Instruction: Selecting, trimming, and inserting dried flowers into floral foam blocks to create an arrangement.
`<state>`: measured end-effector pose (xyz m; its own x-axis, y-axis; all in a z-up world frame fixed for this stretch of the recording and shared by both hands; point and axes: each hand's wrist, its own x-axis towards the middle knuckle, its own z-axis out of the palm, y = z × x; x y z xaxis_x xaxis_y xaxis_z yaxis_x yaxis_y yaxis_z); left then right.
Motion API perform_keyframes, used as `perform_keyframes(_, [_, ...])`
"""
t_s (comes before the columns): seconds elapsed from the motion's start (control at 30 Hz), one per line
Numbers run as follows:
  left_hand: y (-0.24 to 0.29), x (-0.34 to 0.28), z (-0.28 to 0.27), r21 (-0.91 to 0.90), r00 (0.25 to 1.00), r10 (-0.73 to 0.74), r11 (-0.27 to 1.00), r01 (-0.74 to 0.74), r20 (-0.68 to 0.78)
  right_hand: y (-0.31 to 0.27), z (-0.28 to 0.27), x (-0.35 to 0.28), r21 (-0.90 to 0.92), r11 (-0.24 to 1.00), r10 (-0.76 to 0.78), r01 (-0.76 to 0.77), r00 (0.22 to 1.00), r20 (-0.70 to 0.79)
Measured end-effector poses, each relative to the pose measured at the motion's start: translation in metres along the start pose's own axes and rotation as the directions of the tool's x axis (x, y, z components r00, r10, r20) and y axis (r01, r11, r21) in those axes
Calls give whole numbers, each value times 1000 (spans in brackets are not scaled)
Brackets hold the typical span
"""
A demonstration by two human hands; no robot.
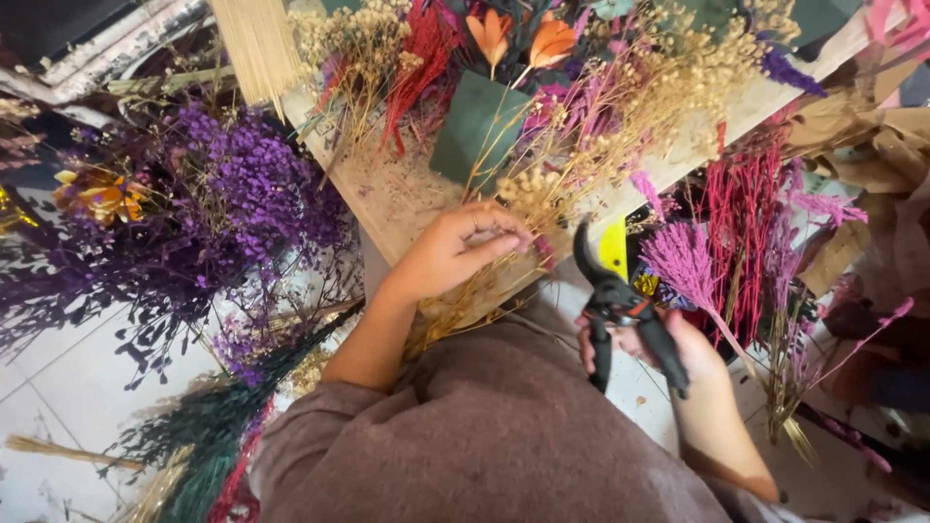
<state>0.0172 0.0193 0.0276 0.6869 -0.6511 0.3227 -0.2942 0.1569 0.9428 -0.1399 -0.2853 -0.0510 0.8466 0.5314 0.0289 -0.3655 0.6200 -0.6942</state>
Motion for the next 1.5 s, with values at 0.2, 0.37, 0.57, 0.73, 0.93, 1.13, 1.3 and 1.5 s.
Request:
perform_keyframes(0.2, [8,1,2,-32,1000,8,999,-8,-27,-9,7,-7,-170,923,331,-345,938,-107])
perform_keyframes(0.37, [10,1,4,-30,999,36,999,-37,-28,-24,30,22,-220,861,441,-458,889,-124])
perform_keyframes(0.57, [-1,1,1,-209,999,44,977,-42,4,8,-13,12,73,905,405,-419,902,152])
perform_keyframes(0.73, [-16,0,-2,-392,998,48,919,-24,51,13,-15,20,-3,914,403,-405,908,117])
perform_keyframes(0.93, [-12,3,-11,-347,993,37,938,4,110,16,-63,-19,-776,478,446,-411,875,-189])
perform_keyframes(1.13, [0,-6,-23,-115,974,-98,986,123,207,-5,12,37,-751,622,406,-223,911,66])
perform_keyframes(1.3, [-7,-10,-27,-90,954,-66,991,96,292,-10,7,48,-722,661,402,-205,909,110])
perform_keyframes(1.5, [-8,-16,-42,-170,889,-36,977,126,456,-3,-7,36,-691,675,419,-259,905,71])
